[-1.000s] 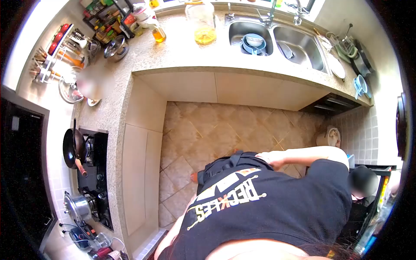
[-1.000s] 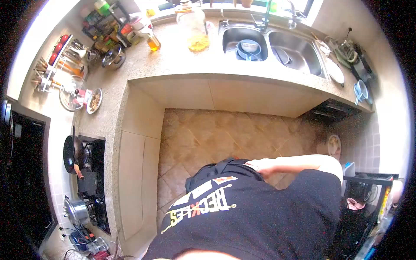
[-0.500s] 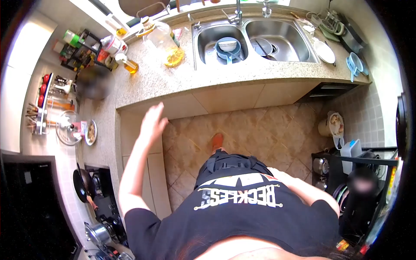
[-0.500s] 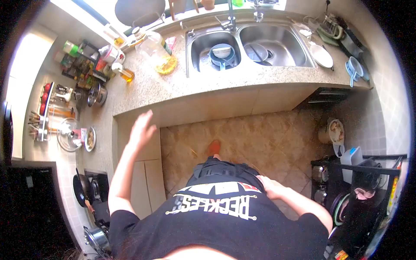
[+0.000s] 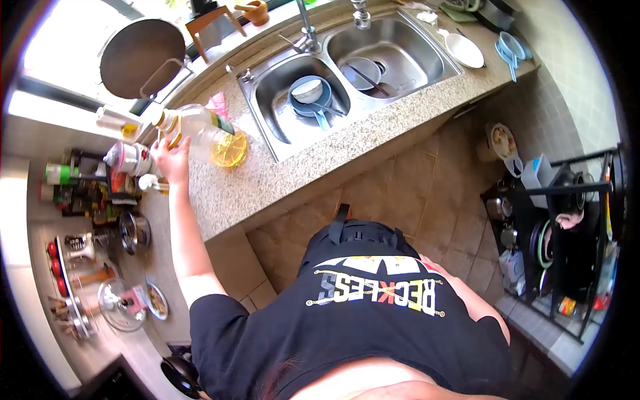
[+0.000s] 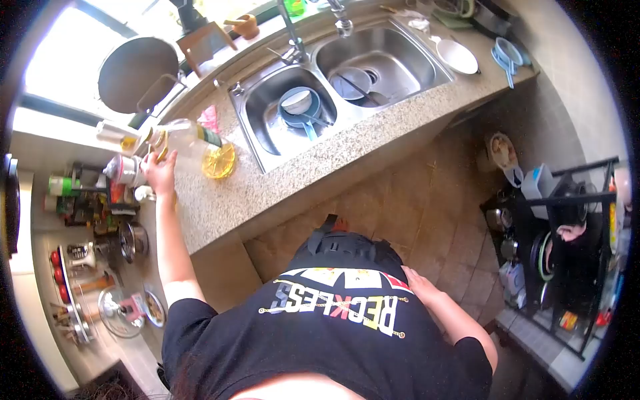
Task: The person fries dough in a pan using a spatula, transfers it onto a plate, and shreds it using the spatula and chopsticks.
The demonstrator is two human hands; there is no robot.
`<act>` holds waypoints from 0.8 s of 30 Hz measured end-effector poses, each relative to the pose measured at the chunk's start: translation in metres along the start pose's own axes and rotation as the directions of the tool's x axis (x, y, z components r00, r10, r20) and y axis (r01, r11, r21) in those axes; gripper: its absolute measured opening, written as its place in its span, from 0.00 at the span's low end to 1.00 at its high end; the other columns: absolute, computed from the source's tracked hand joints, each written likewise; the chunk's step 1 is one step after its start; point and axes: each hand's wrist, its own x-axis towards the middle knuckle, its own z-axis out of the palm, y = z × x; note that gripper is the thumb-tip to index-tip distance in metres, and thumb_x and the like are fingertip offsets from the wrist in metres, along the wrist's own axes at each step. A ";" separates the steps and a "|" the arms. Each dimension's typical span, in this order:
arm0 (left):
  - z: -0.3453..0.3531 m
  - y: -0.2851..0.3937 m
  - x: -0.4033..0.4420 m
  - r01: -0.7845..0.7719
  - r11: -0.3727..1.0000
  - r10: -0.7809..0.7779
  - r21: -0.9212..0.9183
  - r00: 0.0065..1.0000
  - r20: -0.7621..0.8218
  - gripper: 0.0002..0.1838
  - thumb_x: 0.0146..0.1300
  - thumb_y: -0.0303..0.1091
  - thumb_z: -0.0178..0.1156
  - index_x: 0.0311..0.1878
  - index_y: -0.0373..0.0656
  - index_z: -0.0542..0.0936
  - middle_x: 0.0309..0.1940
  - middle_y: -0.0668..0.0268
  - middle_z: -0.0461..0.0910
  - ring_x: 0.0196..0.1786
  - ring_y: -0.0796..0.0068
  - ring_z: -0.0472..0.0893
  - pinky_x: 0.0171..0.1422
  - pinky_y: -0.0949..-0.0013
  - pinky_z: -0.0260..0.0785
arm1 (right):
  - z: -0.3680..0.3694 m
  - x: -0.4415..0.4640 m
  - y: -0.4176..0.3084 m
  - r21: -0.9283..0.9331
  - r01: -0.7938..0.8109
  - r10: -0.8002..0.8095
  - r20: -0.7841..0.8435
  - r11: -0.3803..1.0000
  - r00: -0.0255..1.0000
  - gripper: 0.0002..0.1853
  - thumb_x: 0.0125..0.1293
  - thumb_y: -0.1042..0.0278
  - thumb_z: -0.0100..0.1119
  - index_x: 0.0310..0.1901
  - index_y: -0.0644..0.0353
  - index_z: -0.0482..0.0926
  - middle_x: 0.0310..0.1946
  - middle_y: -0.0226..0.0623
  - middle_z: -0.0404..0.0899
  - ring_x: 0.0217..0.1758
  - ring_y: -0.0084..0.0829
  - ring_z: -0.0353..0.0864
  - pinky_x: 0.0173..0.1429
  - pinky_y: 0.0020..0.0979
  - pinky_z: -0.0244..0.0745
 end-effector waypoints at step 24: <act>-0.013 0.296 -0.032 0.007 0.438 0.568 -0.899 0.773 0.283 0.17 0.52 0.11 0.61 0.20 0.38 0.63 0.47 0.60 0.69 0.47 0.64 0.80 0.51 0.64 0.80 | 0.055 -0.060 -0.081 -0.003 -0.309 0.295 -0.286 0.951 0.912 0.62 0.48 0.72 0.68 0.75 0.35 0.31 0.49 0.48 0.74 0.54 0.50 0.75 0.57 0.43 0.72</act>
